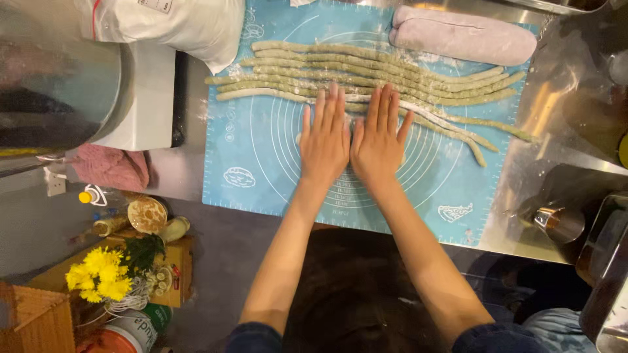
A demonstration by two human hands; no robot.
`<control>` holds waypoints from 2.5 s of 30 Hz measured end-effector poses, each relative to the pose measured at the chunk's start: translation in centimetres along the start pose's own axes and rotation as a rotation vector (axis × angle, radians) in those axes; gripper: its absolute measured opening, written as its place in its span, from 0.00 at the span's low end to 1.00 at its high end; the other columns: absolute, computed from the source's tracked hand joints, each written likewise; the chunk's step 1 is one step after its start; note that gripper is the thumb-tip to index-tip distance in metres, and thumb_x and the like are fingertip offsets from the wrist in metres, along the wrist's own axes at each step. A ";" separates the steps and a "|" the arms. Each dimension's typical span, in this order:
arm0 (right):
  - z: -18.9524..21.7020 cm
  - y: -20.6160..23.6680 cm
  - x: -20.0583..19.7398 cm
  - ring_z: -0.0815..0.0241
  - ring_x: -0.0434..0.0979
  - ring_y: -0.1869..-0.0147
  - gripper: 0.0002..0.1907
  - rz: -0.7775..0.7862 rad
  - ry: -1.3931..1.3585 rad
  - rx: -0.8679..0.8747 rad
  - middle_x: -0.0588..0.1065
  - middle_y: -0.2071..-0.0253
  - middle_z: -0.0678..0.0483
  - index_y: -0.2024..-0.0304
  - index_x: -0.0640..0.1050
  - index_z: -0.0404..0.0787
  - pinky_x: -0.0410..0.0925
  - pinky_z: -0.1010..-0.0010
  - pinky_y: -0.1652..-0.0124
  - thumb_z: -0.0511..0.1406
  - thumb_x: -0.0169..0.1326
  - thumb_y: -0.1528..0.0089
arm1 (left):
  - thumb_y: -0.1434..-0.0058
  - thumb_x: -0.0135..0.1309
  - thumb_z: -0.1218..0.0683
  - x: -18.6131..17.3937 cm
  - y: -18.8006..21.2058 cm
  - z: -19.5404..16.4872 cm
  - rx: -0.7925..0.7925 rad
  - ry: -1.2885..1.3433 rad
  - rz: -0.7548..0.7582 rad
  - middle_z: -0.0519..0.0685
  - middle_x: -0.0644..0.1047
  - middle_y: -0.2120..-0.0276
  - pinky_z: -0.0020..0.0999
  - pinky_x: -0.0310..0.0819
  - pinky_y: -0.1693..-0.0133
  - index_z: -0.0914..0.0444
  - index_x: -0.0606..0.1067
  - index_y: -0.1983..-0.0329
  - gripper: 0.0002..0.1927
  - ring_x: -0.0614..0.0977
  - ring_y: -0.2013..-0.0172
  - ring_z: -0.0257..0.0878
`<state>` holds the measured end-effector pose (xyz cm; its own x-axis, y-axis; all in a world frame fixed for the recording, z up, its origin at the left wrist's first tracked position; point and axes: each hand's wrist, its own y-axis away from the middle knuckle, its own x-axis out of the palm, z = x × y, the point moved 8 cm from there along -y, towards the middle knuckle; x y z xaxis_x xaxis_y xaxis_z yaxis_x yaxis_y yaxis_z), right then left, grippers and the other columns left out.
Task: The person rolls a piece of dough on a blue silicone mat, elongating it into a thin rope. The person repeats this process with multiple pieces of dough, arranging the finished ropes on the mat.
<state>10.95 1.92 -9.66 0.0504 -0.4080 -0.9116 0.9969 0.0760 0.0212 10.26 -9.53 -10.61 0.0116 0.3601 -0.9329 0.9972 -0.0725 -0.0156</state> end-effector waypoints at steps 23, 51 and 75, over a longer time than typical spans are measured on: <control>-1.9 11.5 -1.3 0.35 0.42 0.18 0.37 0.150 -0.129 0.066 0.48 0.21 0.36 0.24 0.53 0.31 0.32 0.39 0.27 0.40 0.40 0.33 | 0.30 0.46 0.46 -2.2 13.1 -1.9 0.004 0.049 0.255 0.58 0.56 0.25 0.59 0.42 0.29 0.66 0.57 0.24 0.35 0.56 0.26 0.55; -1.1 5.5 -1.6 0.40 0.47 0.18 0.37 0.139 0.031 0.024 0.51 0.22 0.39 0.25 0.55 0.33 0.40 0.40 0.27 0.44 0.42 0.32 | 0.30 0.40 0.45 -1.4 5.9 -2.9 0.154 0.017 0.271 0.53 0.56 0.23 0.55 0.41 0.28 0.64 0.57 0.23 0.34 0.55 0.24 0.52; -3.8 1.0 -0.2 0.35 0.47 0.16 0.36 -0.012 0.057 0.102 0.51 0.20 0.33 0.23 0.54 0.26 0.40 0.41 0.25 0.42 0.39 0.26 | 0.27 0.44 0.43 -1.7 -1.8 2.4 0.005 0.008 0.046 0.56 0.52 0.22 0.53 0.41 0.25 0.66 0.53 0.21 0.38 0.53 0.23 0.54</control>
<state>11.70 5.51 -11.00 0.0381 -0.3560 -0.9337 0.9985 -0.0229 0.0495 8.30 -12.21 -9.90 0.0575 0.3640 -0.9296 0.9953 -0.0934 0.0250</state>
